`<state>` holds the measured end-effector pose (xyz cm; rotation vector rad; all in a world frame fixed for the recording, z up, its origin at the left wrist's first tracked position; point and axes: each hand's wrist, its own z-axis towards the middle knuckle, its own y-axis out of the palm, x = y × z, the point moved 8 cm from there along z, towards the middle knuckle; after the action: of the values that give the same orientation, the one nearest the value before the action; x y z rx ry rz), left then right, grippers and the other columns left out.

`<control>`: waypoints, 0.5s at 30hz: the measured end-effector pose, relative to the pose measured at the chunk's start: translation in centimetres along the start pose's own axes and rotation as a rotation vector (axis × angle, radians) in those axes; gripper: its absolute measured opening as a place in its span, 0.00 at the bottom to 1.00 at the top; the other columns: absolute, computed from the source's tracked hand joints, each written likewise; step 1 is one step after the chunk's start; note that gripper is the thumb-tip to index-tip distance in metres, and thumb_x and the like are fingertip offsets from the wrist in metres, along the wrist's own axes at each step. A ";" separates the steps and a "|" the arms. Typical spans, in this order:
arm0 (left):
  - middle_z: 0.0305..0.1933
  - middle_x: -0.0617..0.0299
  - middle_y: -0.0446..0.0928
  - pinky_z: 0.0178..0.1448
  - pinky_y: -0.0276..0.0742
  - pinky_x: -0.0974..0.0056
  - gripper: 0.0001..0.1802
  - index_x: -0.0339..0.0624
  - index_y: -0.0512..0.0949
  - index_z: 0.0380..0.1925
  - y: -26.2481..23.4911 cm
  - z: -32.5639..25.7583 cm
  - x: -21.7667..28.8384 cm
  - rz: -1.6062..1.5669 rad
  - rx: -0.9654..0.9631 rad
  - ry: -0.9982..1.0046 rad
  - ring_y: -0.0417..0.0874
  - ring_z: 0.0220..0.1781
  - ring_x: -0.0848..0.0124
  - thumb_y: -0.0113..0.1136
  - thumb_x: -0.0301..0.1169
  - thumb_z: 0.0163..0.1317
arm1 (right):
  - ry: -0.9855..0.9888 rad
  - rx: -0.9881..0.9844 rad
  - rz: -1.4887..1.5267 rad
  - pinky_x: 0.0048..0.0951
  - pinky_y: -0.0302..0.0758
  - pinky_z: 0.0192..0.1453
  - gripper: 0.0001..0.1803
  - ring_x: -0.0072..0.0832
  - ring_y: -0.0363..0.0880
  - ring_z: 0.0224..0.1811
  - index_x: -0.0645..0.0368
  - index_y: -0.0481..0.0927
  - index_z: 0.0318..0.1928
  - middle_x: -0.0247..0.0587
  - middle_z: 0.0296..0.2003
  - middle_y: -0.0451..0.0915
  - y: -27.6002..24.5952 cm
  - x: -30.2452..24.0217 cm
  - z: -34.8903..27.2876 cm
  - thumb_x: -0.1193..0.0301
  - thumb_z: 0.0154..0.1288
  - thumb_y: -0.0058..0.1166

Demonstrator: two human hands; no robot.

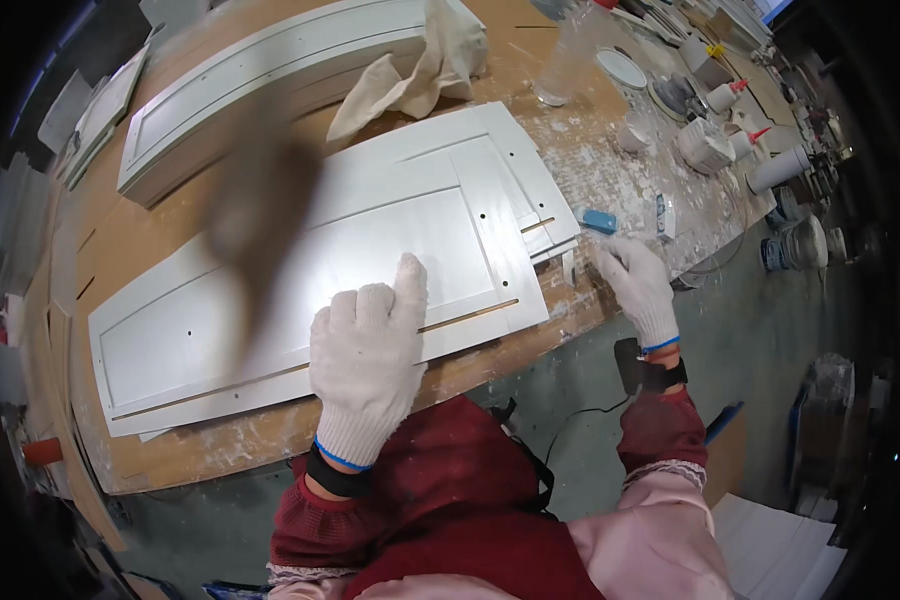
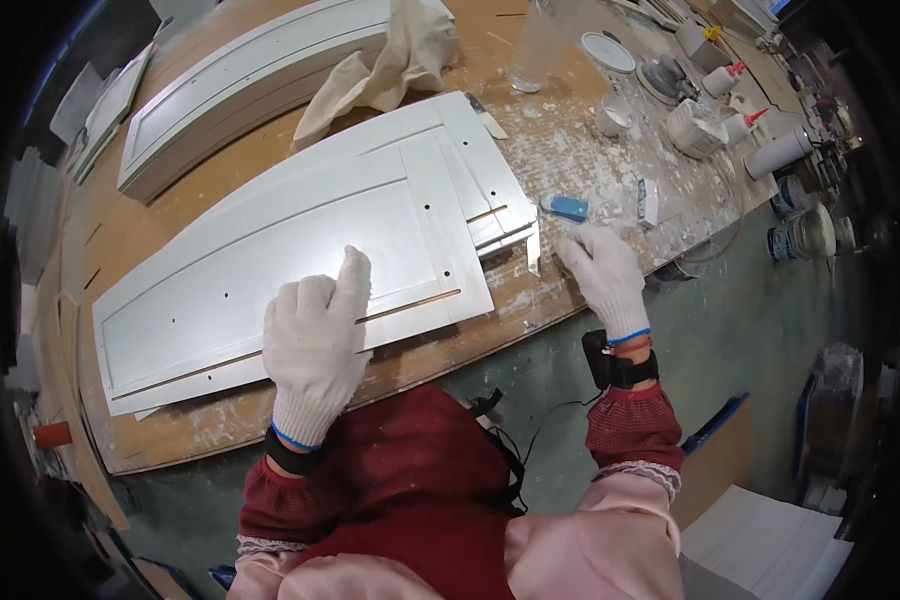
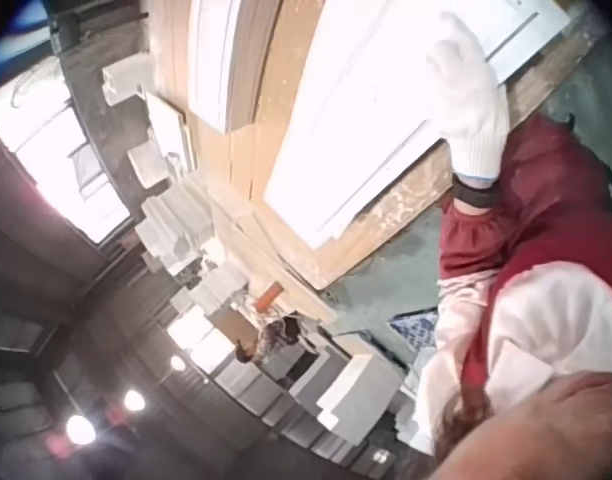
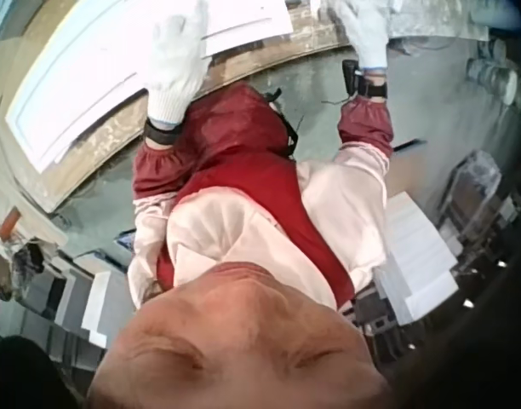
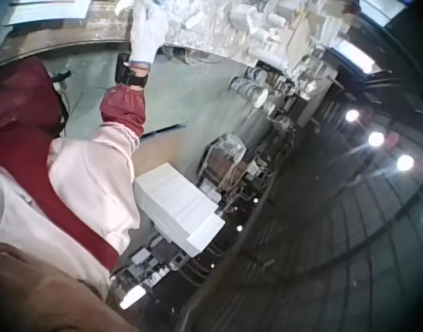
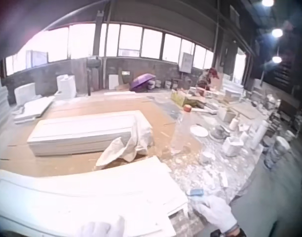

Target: Cleaning and touching up white wooden furniture panels using a cloth, scraper, and touch-up tool.

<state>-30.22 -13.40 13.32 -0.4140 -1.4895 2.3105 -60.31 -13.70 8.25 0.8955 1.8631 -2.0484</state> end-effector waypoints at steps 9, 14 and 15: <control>0.31 0.66 0.71 0.37 0.71 0.59 0.24 0.48 0.77 0.54 0.7 0.4 0.2 -0.110 -0.046 -0.050 0.74 0.32 0.66 0.60 0.27 0.53 | -0.190 0.166 -0.007 0.34 0.73 0.47 0.11 0.37 0.78 0.41 0.61 0.80 0.42 0.45 0.38 0.79 -1.1 -2.2 1.0 0.68 0.62 0.57; 0.29 0.65 0.68 0.34 0.70 0.61 0.25 0.44 0.75 0.54 -0.3 0.1 -0.3 -0.053 0.038 0.022 0.73 0.31 0.68 0.57 0.29 0.53 | -0.328 0.034 0.211 0.31 0.74 0.47 0.11 0.30 0.78 0.41 0.64 0.80 0.44 0.41 0.39 0.79 -1.1 -8.9 1.7 0.73 0.61 0.58; 0.30 0.65 0.68 0.33 0.70 0.61 0.26 0.43 0.75 0.55 -0.4 0.0 -0.2 -0.061 0.016 0.039 0.72 0.31 0.67 0.56 0.29 0.52 | -0.412 0.000 0.181 0.32 0.74 0.47 0.13 0.34 0.78 0.41 0.63 0.79 0.46 0.44 0.39 0.79 -1.1 -10.9 2.1 0.72 0.62 0.57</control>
<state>-29.99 -13.32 13.67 -0.4018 -1.4438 2.2532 -52.92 -17.97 15.40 0.5619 1.5063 -1.9427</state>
